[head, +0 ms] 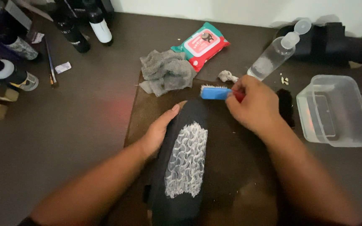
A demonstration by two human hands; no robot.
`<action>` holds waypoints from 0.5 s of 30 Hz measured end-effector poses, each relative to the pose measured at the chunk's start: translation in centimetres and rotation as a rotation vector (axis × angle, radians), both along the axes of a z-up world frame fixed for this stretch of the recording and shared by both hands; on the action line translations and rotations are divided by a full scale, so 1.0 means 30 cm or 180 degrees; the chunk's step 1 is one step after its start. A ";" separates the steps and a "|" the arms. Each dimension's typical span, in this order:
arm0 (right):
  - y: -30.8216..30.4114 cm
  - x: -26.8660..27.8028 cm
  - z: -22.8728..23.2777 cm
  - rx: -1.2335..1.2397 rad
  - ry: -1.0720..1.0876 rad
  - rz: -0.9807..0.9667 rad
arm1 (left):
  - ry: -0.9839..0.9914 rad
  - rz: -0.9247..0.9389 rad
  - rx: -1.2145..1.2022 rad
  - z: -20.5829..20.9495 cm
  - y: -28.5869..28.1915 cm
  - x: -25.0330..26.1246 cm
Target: Cleaning the sole of a sandal by scrubbing it with a brush and wiping it with a cloth.
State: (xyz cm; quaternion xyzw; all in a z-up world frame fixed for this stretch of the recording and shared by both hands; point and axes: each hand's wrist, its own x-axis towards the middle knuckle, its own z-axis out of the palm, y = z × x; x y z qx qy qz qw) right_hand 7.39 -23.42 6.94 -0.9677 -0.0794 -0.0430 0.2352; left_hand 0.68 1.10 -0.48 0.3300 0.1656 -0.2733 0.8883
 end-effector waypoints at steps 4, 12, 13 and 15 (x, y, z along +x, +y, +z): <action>0.034 -0.020 0.011 -0.0514 -0.0200 0.0287 | 0.0122 0.0157 -0.0130 0.064 -0.012 -0.013; 0.060 -0.030 0.037 -0.1370 -0.0356 0.1474 | -0.0050 0.0029 0.0007 0.105 0.001 0.016; 0.054 -0.025 0.021 -0.1395 -0.0353 0.1500 | -0.0047 0.0054 -0.0019 0.111 0.002 0.009; 0.030 -0.010 0.000 -0.0989 -0.1111 0.1642 | 0.0035 0.0154 -0.0306 0.127 -0.009 0.006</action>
